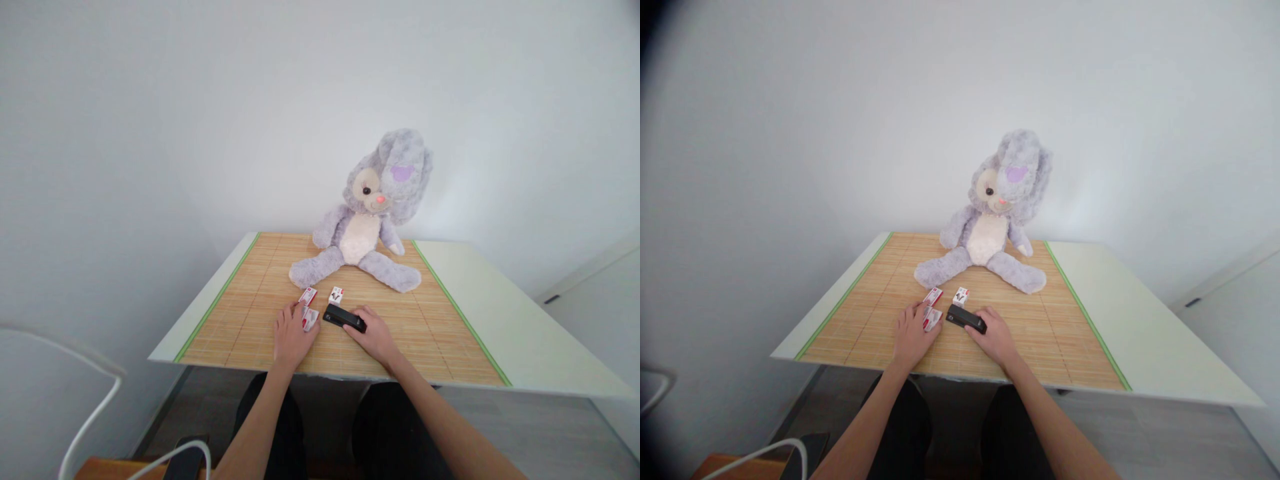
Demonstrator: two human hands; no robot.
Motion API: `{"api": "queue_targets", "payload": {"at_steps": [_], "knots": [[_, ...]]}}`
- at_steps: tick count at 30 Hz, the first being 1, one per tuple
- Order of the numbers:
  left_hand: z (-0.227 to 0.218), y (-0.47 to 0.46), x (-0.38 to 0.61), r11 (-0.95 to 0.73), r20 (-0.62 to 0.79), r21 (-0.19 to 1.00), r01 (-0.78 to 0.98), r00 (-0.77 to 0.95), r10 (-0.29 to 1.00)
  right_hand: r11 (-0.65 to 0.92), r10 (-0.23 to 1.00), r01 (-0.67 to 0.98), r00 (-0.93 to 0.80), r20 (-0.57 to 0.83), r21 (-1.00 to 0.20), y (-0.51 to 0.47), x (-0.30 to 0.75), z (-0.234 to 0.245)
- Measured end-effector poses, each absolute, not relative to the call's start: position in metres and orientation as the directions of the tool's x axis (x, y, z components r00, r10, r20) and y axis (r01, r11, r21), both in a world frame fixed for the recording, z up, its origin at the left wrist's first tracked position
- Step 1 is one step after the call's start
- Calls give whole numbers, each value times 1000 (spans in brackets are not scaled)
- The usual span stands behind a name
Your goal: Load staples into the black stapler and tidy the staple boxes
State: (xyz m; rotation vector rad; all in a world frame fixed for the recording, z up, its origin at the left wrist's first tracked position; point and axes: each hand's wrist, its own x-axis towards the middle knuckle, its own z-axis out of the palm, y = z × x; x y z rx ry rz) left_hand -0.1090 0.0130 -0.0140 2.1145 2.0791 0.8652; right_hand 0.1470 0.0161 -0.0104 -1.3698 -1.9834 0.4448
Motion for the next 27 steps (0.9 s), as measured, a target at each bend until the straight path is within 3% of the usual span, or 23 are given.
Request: {"api": "queue_targets", "payload": {"at_steps": [9, 16, 24, 27], "knots": [[-9, 9, -109, -135, 364, 425, 895, -33, 931, 410, 909, 659, -240, 340, -630, 16, 148, -10], [2, -7, -103, -435, 417, 333, 836, 283, 864, 416, 907, 646, -244, 343, -641, 17, 148, -10], [3, -3, -99, -436, 407, 319, 841, 294, 865, 449, 877, 729, -249, 411, -517, 26, 123, 1], [3, -3, -98, -423, 407, 314, 850, 282, 869, 470, 871, 699, -269, 411, -539, 30, 115, 2]]}}
